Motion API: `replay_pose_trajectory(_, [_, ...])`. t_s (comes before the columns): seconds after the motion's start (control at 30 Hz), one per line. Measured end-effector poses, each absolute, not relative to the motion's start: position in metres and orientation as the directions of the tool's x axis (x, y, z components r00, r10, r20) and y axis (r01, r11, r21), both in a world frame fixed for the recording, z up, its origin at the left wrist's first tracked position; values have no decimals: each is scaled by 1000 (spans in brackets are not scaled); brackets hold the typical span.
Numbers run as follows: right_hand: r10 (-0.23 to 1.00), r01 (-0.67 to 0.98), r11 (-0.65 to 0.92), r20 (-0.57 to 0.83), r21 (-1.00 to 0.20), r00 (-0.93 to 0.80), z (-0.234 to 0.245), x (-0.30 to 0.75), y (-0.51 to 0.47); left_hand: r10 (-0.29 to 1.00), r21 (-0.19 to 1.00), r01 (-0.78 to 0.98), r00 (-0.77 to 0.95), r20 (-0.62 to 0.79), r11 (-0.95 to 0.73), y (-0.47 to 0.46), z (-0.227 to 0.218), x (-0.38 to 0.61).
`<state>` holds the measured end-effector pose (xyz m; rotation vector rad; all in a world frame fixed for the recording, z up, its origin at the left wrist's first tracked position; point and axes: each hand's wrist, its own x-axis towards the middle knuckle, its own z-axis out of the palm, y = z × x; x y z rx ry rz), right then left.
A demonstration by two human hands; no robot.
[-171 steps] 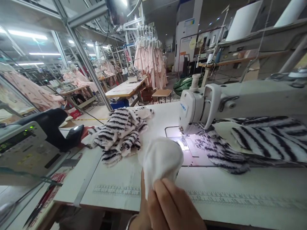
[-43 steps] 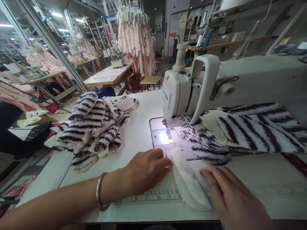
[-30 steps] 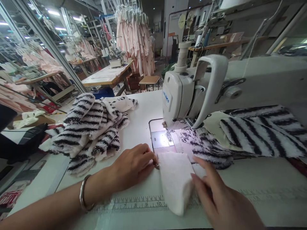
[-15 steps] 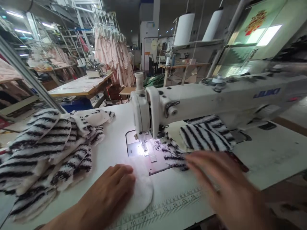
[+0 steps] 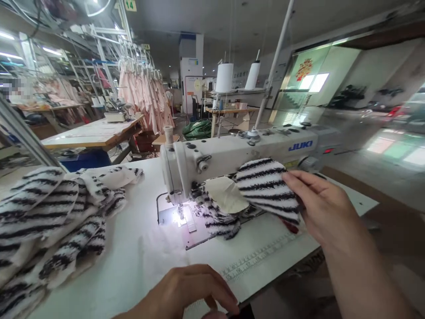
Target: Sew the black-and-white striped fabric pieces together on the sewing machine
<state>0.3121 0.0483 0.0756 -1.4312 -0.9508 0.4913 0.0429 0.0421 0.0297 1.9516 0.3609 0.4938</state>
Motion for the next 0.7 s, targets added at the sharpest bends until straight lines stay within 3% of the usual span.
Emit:
replay_pose_trajectory(0.1, [813, 126, 142, 189, -982, 550, 83, 301, 26, 508, 1000, -2, 861, -7, 17, 37, 38, 57])
replay_pose_trajectory(0.2, [888, -94, 103, 49, -990, 457, 83, 281, 7, 538, 895, -71, 819, -200, 441, 37, 38, 64])
replay_pose_trajectory(0.27, [931, -220, 50, -35, -974, 364, 78, 266, 1, 563, 811, -153, 790, -242, 564, 40, 35, 63])
replay_pose_trajectory(0.37, [950, -235, -6, -79, -972, 301, 67, 246, 0, 599, 756, -180, 733, -324, 630, 45, 29, 51])
replay_pose_trajectory(0.5, [959, -52, 109, 92, -993, 268, 56, 224, 1, 625, 710, -164, 633, -456, 685, 49, 25, 20])
replay_pose_trajectory(0.57, [933, 140, 226, 256, -964, 253, 52, 212, -1, 549, 647, -136, 673, -496, 750, 49, 24, 5])
replay_pose_trajectory(0.63, [887, 342, 387, 447, -856, 116, 47, 200, -6, 462, 584, -116, 740, -488, 803, 48, 25, -7])
replay_pose_trajectory(0.7, [805, 416, 570, 584, -709, -108, 39, 188, -11, 467, 557, -176, 769, -437, 812, 46, 28, -15])
